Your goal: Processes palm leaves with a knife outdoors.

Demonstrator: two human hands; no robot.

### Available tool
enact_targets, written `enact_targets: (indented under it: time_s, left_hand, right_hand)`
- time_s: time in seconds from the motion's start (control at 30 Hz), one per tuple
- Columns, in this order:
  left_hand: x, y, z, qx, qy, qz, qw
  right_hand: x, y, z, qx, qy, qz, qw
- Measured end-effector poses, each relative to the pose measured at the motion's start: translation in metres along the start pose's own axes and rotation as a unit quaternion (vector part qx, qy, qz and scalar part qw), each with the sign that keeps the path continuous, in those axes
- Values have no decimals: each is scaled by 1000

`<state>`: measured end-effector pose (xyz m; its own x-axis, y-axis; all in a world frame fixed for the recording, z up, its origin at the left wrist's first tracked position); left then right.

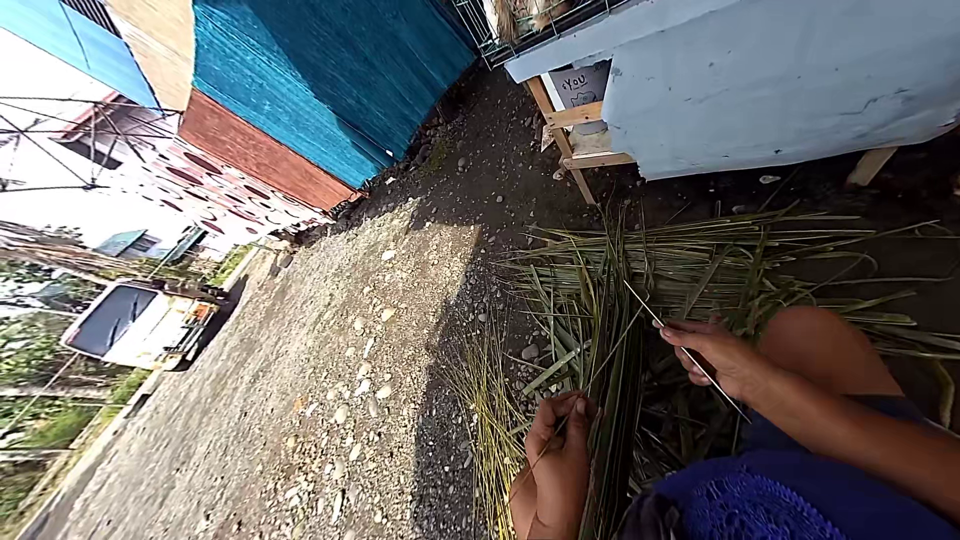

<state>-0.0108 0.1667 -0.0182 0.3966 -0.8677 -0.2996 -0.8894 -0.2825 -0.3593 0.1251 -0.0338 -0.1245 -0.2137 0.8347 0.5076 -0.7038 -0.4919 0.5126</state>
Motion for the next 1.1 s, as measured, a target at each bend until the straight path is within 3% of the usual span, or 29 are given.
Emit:
enact_targets:
  time_s: [0.13,0.23,0.47,0.6,0.67,0.8,0.9,1.0,1.07,1.1]
  left_hand:
    - [25,-8,5,-42,56,3,998]
    - [37,-9,9,-54,76,17,996]
    - [23,1,2,6,34,90,995]
    - [-16,9,-13,46,-42,111,992]
    - [-47,7,-28,72,-107,76,989]
    - [-116,-2,-80,108,-221,-70,967]
    - [-155,-1,-118,173,-282,-180,926]
    - [-192,0,-126,232,-349,-270,867]
    - [-216,-5,-112,191,-424,-320,825]
    - [-230,-9,-98,133,-471,-333,806]
  right_hand:
    - [36,26,-8,28,2,201,979]
    - [48,37,-7,49,-19,240,969]
    - [18,9,-5,38,-93,135,986]
    - [-32,-28,-1,12,-122,-41,992]
    - [-57,-40,2,-11,-109,-97,989]
    - [-79,-48,-8,-5,-58,-137,989]
    - [-75,-46,-14,18,-27,-158,987]
    - [-73,-50,-18,19,-2,-153,988]
    - [-74,-53,-19,22,11,-162,987]
    - [-74,-54,-19,21,19,-168,985]
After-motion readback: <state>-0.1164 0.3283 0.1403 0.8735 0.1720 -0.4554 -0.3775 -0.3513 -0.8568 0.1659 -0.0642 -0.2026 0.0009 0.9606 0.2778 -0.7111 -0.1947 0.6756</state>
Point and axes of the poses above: each hand's wrist, its own y-axis away from the middle knuckle, its own x-axis out of the palm, z = x × y, the point moved 4 cm from there along -y, towards the middle knuckle, and after that the axes turned 3 degrees about y, right-handed, at the moved point
